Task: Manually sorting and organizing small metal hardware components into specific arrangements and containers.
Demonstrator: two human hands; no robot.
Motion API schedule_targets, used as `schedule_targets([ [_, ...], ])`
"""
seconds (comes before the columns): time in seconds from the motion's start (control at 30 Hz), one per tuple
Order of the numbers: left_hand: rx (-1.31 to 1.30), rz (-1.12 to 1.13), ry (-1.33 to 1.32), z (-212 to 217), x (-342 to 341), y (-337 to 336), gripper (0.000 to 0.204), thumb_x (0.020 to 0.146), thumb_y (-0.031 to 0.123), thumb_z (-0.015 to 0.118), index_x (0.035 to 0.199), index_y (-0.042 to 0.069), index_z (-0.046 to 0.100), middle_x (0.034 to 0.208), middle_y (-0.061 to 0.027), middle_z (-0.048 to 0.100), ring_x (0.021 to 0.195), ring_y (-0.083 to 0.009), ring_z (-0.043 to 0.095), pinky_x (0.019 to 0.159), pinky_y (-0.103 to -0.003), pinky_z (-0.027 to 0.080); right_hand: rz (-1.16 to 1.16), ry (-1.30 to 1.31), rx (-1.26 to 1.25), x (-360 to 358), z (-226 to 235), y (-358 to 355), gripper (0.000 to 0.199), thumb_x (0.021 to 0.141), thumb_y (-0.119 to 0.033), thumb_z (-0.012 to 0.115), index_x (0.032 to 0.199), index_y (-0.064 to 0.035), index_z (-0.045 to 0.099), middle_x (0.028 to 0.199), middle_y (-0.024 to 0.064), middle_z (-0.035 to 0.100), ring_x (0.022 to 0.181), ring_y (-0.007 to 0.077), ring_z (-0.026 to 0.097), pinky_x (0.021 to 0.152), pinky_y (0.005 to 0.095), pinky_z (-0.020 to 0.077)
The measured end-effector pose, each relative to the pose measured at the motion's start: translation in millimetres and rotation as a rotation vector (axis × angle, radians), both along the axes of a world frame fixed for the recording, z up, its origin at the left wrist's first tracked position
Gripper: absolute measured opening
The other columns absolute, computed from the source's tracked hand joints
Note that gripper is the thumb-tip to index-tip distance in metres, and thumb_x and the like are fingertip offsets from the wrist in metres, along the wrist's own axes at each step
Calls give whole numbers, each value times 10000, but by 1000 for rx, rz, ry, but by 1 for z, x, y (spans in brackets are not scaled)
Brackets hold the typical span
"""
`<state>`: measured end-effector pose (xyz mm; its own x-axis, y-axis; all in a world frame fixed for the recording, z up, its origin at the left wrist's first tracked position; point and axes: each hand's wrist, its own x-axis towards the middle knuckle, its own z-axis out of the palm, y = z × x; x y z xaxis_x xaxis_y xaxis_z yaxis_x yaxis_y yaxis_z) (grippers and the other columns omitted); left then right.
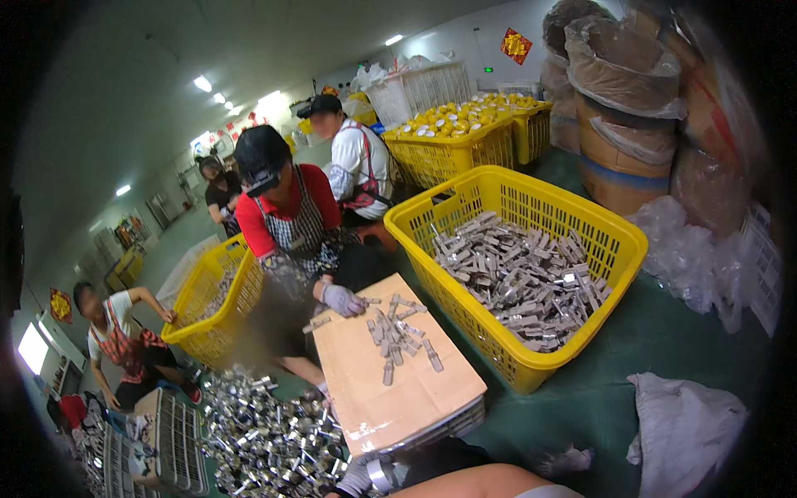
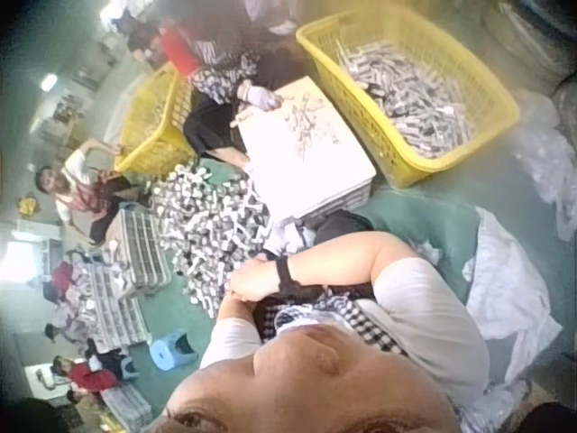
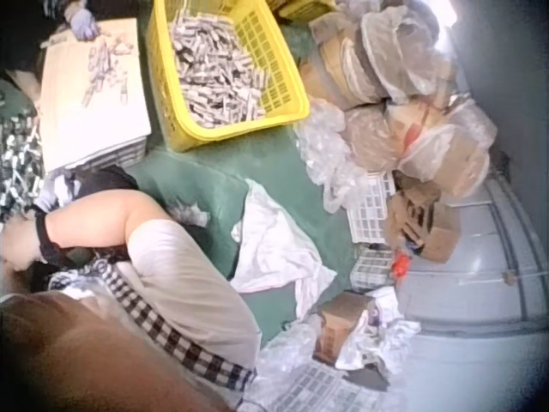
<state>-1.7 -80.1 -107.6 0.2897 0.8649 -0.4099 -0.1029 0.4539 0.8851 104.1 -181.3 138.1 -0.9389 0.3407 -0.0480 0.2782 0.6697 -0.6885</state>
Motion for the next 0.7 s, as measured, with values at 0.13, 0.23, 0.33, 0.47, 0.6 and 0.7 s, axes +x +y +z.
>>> schedule_targets([
  [0.13,25,13,-3,24,-7,23,120,789,-1,536,885,-26,602,867,-133,622,739,-222,609,723,-334,516,-30,53,33,-5,-7,-5,220,716,-220,588,875,-80,648,839,153,642,794,310,626,656,422,494],
  [0.23,14,13,-24,31,-3,33,121,787,-2,537,886,-27,602,866,-132,622,738,-221,609,721,-333,516,-21,41,24,-5,-6,-6,226,702,-220,606,867,-72,644,835,161,639,784,315,627,652,422,496],
  [0.33,-10,10,-48,33,1,40,122,785,-4,539,886,-28,602,866,-132,623,738,-221,609,719,-332,516,6,59,70,-1,-2,-2,235,692,-212,617,870,-61,636,827,165,638,777,319,627,652,423,496],
  [0.47,-34,1,-87,39,9,52,123,783,-6,541,887,-30,602,865,-132,623,737,-220,609,716,-330,517,0,37,75,0,6,-1,249,683,-205,630,879,-52,629,826,168,637,778,322,627,657,427,496],
  [0.6,-31,-2,-125,53,14,70,124,781,-8,543,887,-32,602,864,-131,623,737,-219,609,714,-329,517,29,41,57,-1,7,-5,258,681,-207,642,876,-40,626,836,167,636,792,321,625,667,425,496],
  [0.7,-51,0,-144,59,13,71,125,779,-10,545,888,-33,602,864,-131,623,736,-219,609,712,-328,517,28,22,37,-3,3,-10,261,690,-217,638,873,-32,625,833,169,636,796,318,625,669,423,496],
])
